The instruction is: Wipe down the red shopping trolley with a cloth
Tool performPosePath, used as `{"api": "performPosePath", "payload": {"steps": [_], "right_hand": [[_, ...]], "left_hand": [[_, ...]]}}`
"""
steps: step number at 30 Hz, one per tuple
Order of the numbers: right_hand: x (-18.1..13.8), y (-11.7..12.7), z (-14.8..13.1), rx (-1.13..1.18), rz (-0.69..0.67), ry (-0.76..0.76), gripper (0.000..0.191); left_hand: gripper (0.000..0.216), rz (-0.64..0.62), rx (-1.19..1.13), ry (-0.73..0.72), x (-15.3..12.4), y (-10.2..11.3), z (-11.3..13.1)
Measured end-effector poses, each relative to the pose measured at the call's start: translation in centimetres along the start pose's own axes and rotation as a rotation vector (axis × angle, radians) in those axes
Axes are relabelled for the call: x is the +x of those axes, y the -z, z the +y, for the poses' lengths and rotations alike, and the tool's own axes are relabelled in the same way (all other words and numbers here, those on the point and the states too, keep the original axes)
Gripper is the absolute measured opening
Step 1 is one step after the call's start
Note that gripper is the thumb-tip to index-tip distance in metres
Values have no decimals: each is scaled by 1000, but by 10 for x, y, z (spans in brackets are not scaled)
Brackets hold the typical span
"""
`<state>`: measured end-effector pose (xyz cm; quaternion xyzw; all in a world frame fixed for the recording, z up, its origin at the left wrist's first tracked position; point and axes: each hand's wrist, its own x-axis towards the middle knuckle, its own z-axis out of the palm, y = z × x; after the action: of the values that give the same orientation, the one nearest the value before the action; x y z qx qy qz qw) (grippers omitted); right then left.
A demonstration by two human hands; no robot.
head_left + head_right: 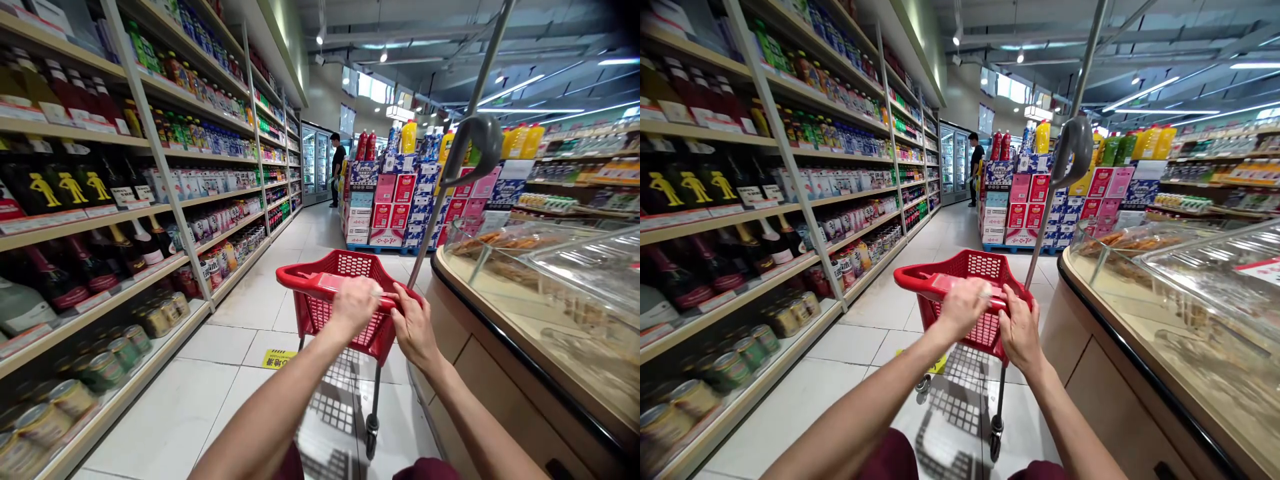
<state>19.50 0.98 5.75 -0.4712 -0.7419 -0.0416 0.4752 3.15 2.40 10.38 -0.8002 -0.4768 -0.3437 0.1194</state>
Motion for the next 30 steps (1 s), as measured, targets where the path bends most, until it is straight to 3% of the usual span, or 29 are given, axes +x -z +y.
{"api": "performPosePath", "payload": {"steps": [2, 3, 5, 7, 9, 10, 13, 15, 17, 21, 22, 27, 30], "right_hand": [[-2, 3, 0, 5, 13, -1, 48], [-3, 4, 0, 9, 16, -5, 47], [-5, 6, -1, 21, 14, -9, 46], [-6, 6, -4, 39, 19, -8, 47], [-8, 2, -8, 57, 44, -12, 49], [-9, 0, -10, 64, 61, -17, 49], [-11, 0, -11, 79, 120, -45, 51], [-12, 5, -9, 101, 171, -117, 51], [-12, 13, -8, 136, 219, -204, 52], [-10, 21, -12, 169, 204, -253, 48], [-10, 20, -14, 156, 185, -251, 47], [-12, 15, -14, 150, 201, -235, 48], [-12, 19, -13, 210, 225, -238, 48]], "left_hand": [[29, -21, -21, -146, -2, -4, 7], [29, -11, -21, -150, -5, -2, 0], [28, 51, 7, -14, -11, 10, -26], [26, 165, 69, 272, -14, 22, -52], [26, 197, 94, 360, -13, 25, -54], [25, 181, 83, 309, -12, 22, -45], [24, 43, -4, -25, -7, 5, 3], [26, -4, -19, -127, -5, -2, 22], [26, -1, -20, -110, -6, 3, 17], [27, 122, 22, 228, -5, 17, -19], [27, 125, 16, 243, -4, 16, -18], [27, 1, -50, -132, -6, -1, 19], [27, 25, 7, -67, -8, 10, 5]]}}
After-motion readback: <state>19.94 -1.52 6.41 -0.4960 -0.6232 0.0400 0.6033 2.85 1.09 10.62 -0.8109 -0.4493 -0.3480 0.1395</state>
